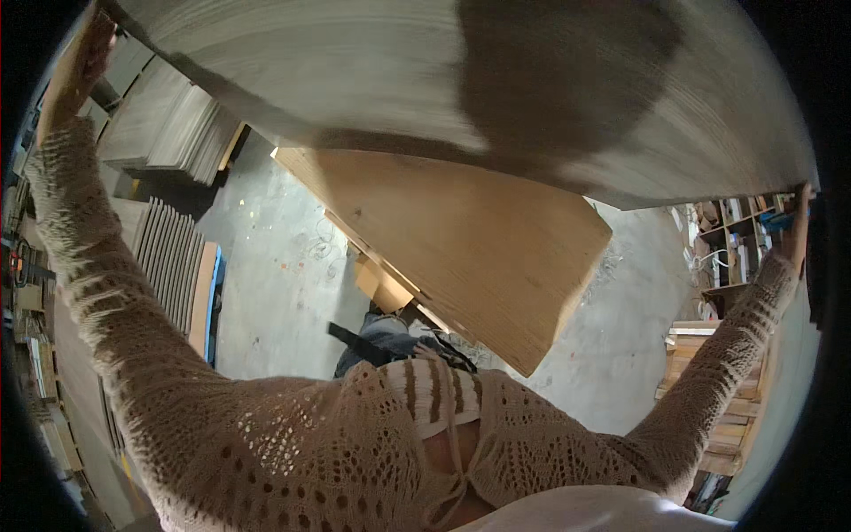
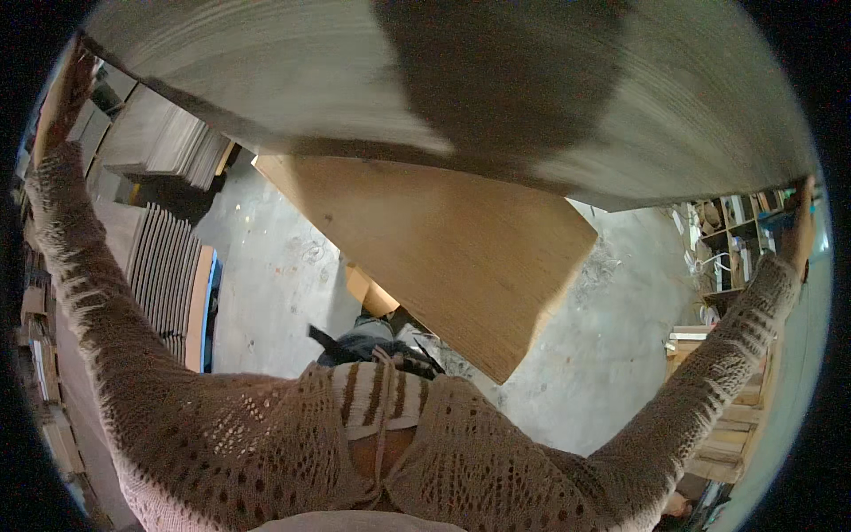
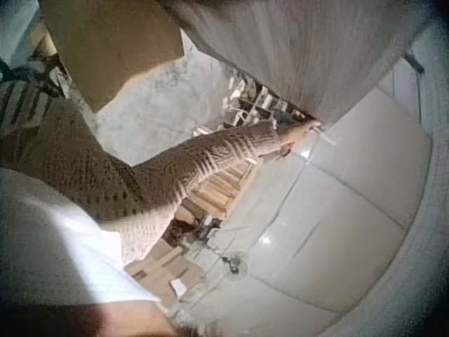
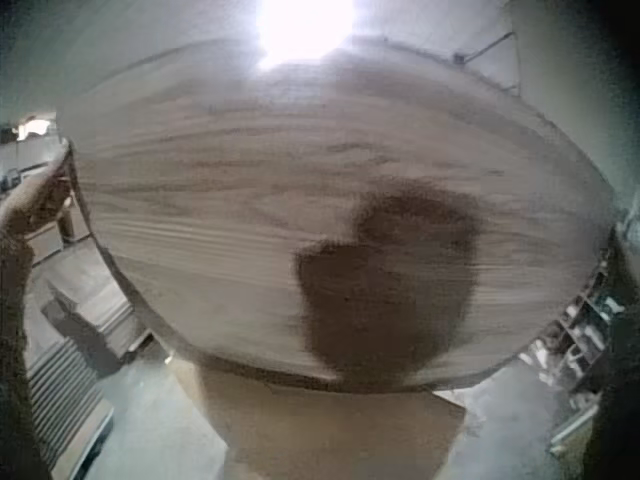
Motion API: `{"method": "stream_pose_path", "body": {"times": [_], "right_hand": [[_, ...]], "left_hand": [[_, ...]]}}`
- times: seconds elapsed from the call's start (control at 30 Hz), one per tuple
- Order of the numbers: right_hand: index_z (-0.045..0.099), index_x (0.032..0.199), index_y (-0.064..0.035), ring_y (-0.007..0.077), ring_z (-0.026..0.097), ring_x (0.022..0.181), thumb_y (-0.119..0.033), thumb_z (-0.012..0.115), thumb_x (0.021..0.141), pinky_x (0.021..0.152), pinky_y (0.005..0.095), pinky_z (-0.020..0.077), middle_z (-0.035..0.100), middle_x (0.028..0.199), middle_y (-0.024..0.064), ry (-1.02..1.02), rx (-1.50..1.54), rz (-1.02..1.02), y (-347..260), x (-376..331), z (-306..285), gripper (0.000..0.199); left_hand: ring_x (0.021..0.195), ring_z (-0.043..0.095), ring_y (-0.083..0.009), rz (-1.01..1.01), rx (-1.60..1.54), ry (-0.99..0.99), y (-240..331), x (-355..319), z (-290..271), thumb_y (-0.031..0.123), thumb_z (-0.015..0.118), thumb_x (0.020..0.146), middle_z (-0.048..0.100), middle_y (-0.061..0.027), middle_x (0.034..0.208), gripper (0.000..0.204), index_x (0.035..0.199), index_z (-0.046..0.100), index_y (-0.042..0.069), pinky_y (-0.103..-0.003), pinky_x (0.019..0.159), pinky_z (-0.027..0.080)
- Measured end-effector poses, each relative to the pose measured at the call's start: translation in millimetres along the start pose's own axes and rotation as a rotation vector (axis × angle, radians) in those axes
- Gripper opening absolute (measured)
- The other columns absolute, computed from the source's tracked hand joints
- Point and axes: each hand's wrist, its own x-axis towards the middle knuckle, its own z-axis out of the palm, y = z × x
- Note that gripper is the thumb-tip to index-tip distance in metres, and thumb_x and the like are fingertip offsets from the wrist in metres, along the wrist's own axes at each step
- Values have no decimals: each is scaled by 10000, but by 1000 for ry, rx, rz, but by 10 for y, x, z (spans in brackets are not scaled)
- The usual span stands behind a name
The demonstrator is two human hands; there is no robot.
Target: Trim and stack furniture panels in a workshop environment.
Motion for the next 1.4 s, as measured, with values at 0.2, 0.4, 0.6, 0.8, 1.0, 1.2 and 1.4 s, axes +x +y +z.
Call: {"method": "stream_pose_path", "body": {"times": [0.2, 0.4, 0.6, 0.8, 1.0, 1.2, 1.4], "right_hand": [[547, 916, -103, 125, 497, 711, -529, 577, 827, 693, 257, 402, 513, 764, 6, -97, 219, 275, 1575, 206, -344, 436], [399, 1293, 3, 254, 463, 1102, -583, 500, 838, 962, 383, 353, 468, 1255, 95, -41, 426, 405, 2227, -430, 433, 749], [420, 1246, 92, 245, 477, 1111, -541, 533, 848, 924, 351, 392, 473, 1273, 138, 193, 155, 515, 2172, -383, 304, 757], [560, 1084, 103, 175, 540, 843, -568, 613, 780, 767, 300, 438, 599, 1042, 124, 160, -490, 621, 2246, -878, -193, 738], [632, 942, 107, 142, 550, 801, -396, 710, 767, 758, 283, 446, 642, 888, 109, 5, -669, 811, 2453, -2030, -297, 538], [639, 888, 105, 97, 509, 746, -356, 704, 777, 677, 270, 436, 626, 811, 58, 9, -553, 971, 2100, -2499, -106, 479], [642, 941, 72, 72, 505, 781, -375, 684, 791, 700, 245, 426, 626, 855, 24, 7, -781, 1091, 2174, -2833, -386, 473]], "left_hand": [[964, 551, -173, 348, 144, 204, -187, -240, 1196, 431, 412, 944, 580, -113, 1031, 485, 1239, 515, 60, -277, 836, 447], [724, 503, -155, -155, -456, 263, -876, -527, 2376, 595, 351, 900, 571, -63, 810, 658, 1075, 531, -13, -261, 672, 408], [644, 452, -116, -270, -806, 216, -676, -444, 2676, 646, 416, 849, 499, -18, 718, 638, 868, 550, 23, -263, 586, 360], [775, 534, -115, -441, -490, 12, -943, -188, 3098, 455, 560, 866, 626, -80, 914, 547, 996, 628, -72, -256, 709, 435], [834, 540, -114, -585, -169, -380, -1687, -206, 3711, 436, 580, 857, 642, -75, 924, 545, 1050, 619, -72, -254, 756, 432], [850, 540, -88, -593, -139, -603, -1869, -91, 4185, 444, 581, 861, 626, -32, 956, 564, 1085, 596, -74, -207, 750, 410], [548, 376, -69, -367, 192, -727, -2161, 49, 4723, 512, 594, 820, 471, 28, 608, 601, 1006, 642, -58, -230, 503, 313]]}}
